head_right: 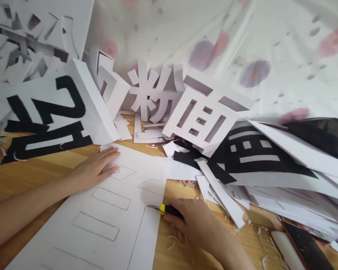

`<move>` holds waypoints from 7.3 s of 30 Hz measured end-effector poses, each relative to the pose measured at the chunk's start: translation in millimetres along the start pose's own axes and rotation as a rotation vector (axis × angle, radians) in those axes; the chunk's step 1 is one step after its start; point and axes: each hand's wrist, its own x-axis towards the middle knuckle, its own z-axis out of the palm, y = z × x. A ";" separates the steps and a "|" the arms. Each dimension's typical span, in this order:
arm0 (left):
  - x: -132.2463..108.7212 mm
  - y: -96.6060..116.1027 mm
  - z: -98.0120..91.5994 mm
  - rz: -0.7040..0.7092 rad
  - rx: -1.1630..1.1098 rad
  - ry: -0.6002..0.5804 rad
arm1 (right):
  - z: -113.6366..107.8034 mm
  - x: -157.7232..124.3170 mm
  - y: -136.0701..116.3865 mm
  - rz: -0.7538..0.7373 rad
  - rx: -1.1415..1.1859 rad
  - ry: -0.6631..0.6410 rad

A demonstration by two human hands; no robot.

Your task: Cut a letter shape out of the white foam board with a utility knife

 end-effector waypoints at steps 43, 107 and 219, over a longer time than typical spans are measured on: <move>1.9 -0.8 -1.3 0.016 0.047 0.015 | -12.4 -1.2 -22.0 -0.078 -0.452 0.045; 1.4 2.9 -9.3 -0.018 0.025 -0.027 | 4.3 -20.4 22.6 -0.175 -0.505 0.071; -0.7 -0.2 -10.3 0.002 0.042 -0.043 | -0.6 -16.4 8.2 -0.068 -0.421 -0.013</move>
